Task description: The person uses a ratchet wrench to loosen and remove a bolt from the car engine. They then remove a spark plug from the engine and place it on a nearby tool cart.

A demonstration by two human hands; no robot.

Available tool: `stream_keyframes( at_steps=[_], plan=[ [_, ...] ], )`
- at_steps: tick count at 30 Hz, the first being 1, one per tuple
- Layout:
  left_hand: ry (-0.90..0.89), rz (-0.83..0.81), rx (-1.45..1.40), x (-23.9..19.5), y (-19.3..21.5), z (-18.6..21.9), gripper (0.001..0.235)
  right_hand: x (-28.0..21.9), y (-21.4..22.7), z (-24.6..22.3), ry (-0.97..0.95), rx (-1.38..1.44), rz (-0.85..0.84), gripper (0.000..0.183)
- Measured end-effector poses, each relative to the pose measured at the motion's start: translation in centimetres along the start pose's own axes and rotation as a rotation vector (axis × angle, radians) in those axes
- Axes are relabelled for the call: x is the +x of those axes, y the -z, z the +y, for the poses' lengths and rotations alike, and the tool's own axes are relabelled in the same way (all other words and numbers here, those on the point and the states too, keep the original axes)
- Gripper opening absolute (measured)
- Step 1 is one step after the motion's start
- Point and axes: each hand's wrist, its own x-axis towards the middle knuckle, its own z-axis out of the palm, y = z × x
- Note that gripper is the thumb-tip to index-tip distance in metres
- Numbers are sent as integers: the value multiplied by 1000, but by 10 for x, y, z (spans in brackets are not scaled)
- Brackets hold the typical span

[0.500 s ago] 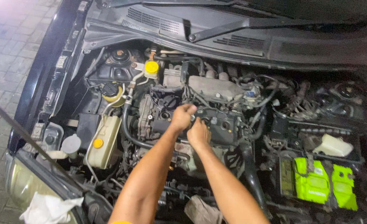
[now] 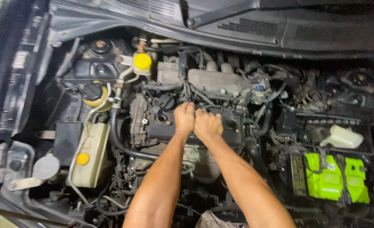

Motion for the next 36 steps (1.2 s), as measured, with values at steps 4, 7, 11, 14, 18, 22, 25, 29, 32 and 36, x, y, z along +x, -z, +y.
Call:
stream_keyframes(
  at_steps=[4, 7, 11, 14, 18, 22, 25, 29, 32, 36],
  plan=[
    [-66, 38, 49, 1, -10, -8, 37, 0, -11, 8, 3, 18, 0, 20],
    [-69, 69, 54, -1, -13, -10, 37, -2, -9, 10, 37, 3, 42, 20],
    [-64, 114, 79, -4, -10, -8, 37, -1, -18, 8, 58, -40, 52, 20],
    [-72, 145, 94, 0, -16, -12, 37, 3, -20, 14, 73, -32, 36, 22],
    [-75, 183, 116, -1, -19, -11, 37, 2, -13, 16, 85, -15, 19, 23],
    [-59, 197, 121, -5, -23, -10, 36, 7, -21, 24, 101, -22, -15, 25],
    [-59, 280, 128, -1, -31, -16, 35, 13, -19, 34, 198, -20, 29, 25],
    [-33, 343, 124, 0, -33, -26, 36, 16, -9, 34, 344, -67, 204, 16],
    [-25, 394, 105, -1, -43, -19, 36, 24, 7, 44, 430, -88, 322, 13],
    [-65, 361, 97, -4, -34, -18, 39, 37, -3, 50, 541, -75, 490, 14]
  ],
)
